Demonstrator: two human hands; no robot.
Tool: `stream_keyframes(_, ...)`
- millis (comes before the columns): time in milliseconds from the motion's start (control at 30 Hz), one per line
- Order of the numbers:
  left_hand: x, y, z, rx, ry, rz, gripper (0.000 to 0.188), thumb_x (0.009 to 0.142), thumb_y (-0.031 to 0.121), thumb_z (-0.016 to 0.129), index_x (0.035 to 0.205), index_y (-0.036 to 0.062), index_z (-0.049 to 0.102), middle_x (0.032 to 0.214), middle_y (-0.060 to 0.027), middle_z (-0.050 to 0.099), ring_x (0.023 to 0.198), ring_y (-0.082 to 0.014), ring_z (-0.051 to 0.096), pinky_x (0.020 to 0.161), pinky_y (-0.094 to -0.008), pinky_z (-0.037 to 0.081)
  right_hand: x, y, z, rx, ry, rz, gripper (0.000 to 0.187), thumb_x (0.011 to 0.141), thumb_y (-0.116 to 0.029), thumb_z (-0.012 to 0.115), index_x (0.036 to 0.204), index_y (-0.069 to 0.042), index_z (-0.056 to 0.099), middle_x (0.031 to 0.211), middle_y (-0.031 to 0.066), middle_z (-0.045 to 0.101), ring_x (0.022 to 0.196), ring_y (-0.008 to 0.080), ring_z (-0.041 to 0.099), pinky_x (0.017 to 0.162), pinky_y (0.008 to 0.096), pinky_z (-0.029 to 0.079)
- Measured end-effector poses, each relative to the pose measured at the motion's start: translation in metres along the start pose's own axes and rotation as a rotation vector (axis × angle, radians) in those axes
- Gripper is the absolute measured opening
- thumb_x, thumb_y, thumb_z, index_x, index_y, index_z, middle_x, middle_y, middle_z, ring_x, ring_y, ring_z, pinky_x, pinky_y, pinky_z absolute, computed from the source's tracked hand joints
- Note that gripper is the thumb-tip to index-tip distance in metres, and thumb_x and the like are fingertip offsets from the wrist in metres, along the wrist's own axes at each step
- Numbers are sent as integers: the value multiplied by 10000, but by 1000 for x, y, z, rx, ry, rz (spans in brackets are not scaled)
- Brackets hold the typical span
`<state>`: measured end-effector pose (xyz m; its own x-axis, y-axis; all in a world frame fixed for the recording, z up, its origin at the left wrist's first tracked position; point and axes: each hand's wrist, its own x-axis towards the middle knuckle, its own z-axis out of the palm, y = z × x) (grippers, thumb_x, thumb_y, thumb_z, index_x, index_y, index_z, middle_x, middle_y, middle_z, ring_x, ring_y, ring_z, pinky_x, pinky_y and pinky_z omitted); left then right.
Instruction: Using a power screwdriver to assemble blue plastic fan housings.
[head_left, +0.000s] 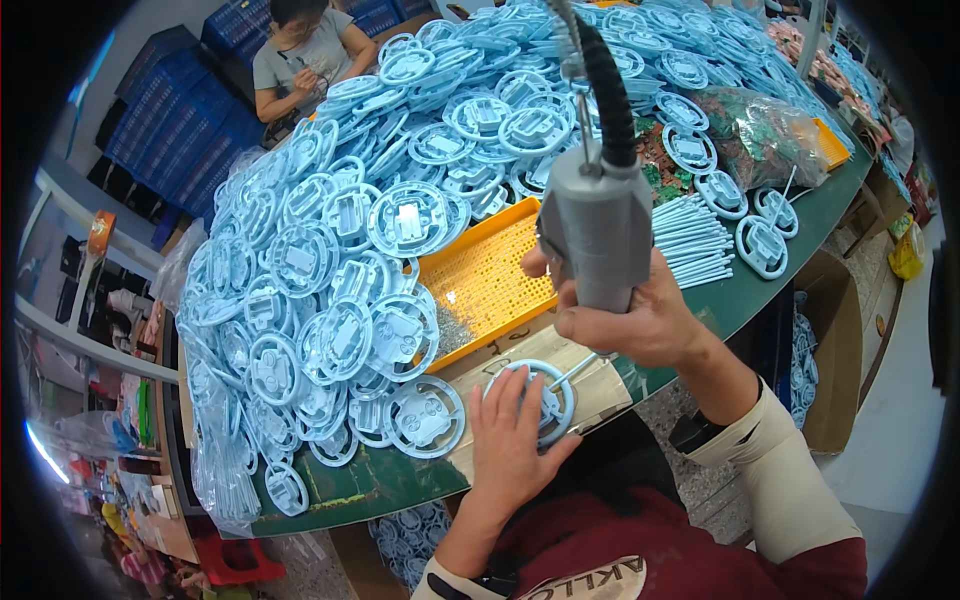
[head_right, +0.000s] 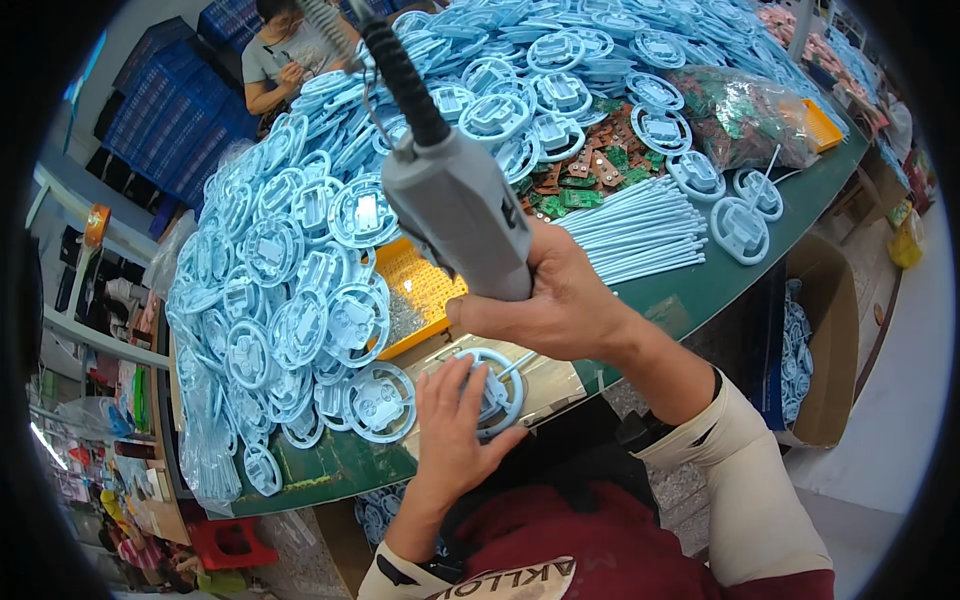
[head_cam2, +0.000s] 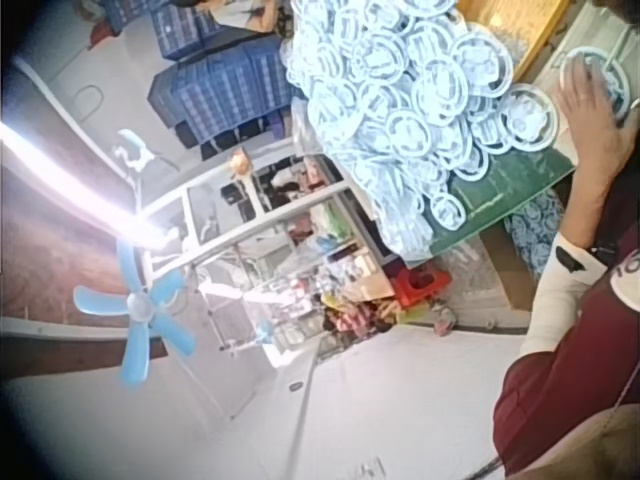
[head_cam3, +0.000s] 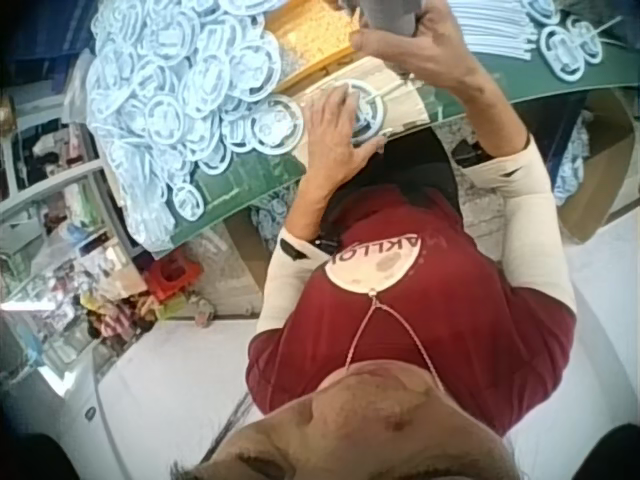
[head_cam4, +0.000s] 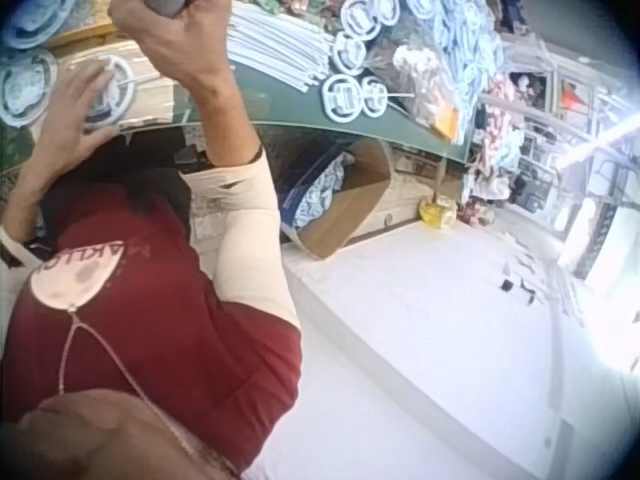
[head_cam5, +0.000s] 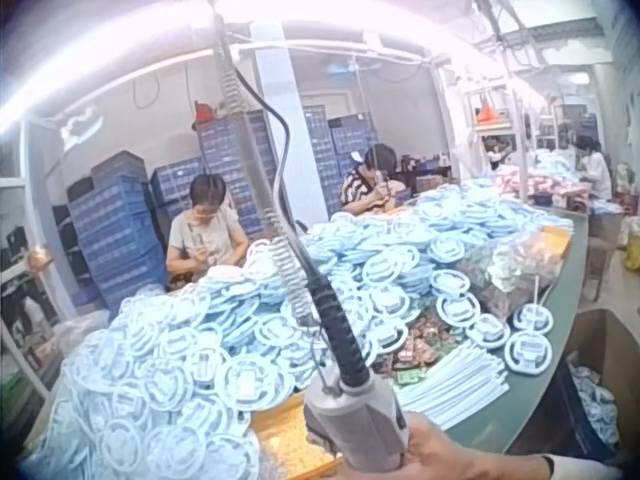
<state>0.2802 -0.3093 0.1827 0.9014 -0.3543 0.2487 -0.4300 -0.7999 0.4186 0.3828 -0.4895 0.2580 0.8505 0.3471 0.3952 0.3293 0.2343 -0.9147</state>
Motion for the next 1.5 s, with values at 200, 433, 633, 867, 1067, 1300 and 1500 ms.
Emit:
stream_keyframes(200, 6, 8, 13, 112, -93, -24, 638, 723, 312, 706, 1284, 122, 468, 1347, -114, 389, 1281, -300, 307, 1031, -605, 130, -7, 7, 17, 73, 32, -50, 252, 761, -38, 637, 1008, 0, 614, 910, 31, 646, 761, 70, 590, 683, 234, 475)
stream_keyframes(433, 6, 8, 14, 24, -125, -54, 384, 748, 250, 681, 1124, 218, 608, 1320, -124, 365, 1280, -327, 260, 1026, -593, 121, -10, 22, 27, 9, 122, -72, 247, 764, -59, 653, 1002, -1, 619, 893, 38, 651, 785, 79, 605, 690, 244, 496)
stream_keyframes(633, -2, 5, 22, 29, -19, 11, 299, 762, 212, 663, 1053, 276, 645, 1324, -93, 407, 1282, -325, 301, 1015, -597, 178, -16, 31, 31, 21, 186, 5, 210, 752, -52, 668, 948, 2, 615, 852, 36, 653, 772, 90, 620, 689, 249, 502)
stream_keyframes(867, 2, 4, 21, -31, 4, 43, 285, 740, 172, 671, 1018, 240, 677, 1273, -106, 420, 1259, -346, 305, 1022, -553, 208, -17, 39, 30, -58, 93, -43, 343, 761, 57, 637, 1085, 14, 532, 894, 51, 610, 802, 91, 598, 646, 228, 504)
stream_keyframes(1067, 1, 2, 22, -53, 9, 39, 302, 726, 159, 672, 1017, 236, 681, 1272, -116, 424, 1260, -342, 309, 1016, -542, 224, -18, 42, 39, -41, 209, -30, 229, 745, -61, 680, 946, 6, 595, 826, 29, 640, 720, 70, 608, 621, 247, 492)
stream_keyframes(1300, 2, 3, 22, -62, 14, 40, 294, 717, 155, 678, 1002, 229, 687, 1270, -118, 432, 1253, -338, 320, 1015, -537, 229, -18, 45, 34, -34, 138, -27, 317, 756, -55, 652, 1057, 17, 582, 909, 59, 669, 819, 111, 643, 744, 273, 519)
stream_keyframes(1500, 3, 2, 21, -55, 18, 39, 281, 717, 160, 680, 990, 227, 690, 1257, -114, 442, 1236, -336, 337, 1013, -526, 233, -16, 40, 35, -58, 111, -52, 358, 754, -43, 641, 1097, 21, 559, 916, 61, 669, 834, 118, 645, 754, 282, 520)
